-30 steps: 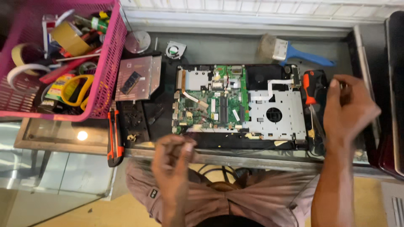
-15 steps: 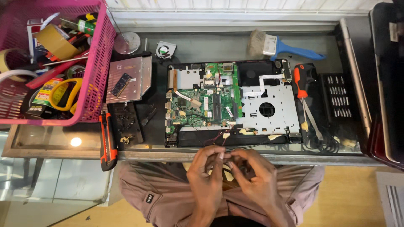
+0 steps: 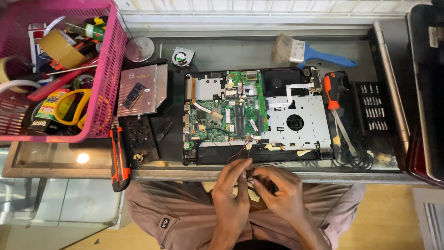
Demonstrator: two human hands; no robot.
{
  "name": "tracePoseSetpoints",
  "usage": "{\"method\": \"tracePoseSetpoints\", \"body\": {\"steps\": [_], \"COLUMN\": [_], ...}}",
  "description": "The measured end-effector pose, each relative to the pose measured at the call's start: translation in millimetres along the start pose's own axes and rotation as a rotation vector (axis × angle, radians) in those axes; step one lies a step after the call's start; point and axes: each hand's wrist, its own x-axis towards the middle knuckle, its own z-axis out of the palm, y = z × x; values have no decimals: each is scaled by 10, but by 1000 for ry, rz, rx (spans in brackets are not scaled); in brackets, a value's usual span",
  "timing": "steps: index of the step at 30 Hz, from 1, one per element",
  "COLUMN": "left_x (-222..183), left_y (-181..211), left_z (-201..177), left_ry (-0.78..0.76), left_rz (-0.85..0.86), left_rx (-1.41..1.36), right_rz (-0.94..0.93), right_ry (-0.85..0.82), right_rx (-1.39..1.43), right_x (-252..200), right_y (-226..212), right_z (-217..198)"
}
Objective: The person works on a disassembled laptop motherboard, inserting a green circuit board into a slot and securing it with a screwdriver. They then connect a small black cable to the board and adjust other components on the motherboard.
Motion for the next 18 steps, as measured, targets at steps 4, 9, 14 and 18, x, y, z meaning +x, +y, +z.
{"method": "tracePoseSetpoints", "body": {"steps": [4,9,14,18], "left_x": [3,13,16,-79], "left_y": [-47,-31,16,-55], "left_z": [22,36,4,-8], "left_ry": [13,38,10,109], "left_rz": [31,66,91,92], "left_rx": [-6,13,17,-29], "right_rz": [8,21,-88,-96], "right_ry": [10,32,2,-43], "right_rx": [32,-28,41,79], "right_x": [4,6,81,127], "right_y": [-17,-42,-118,-191], "right_z": [2,-26,-71,-134]}}
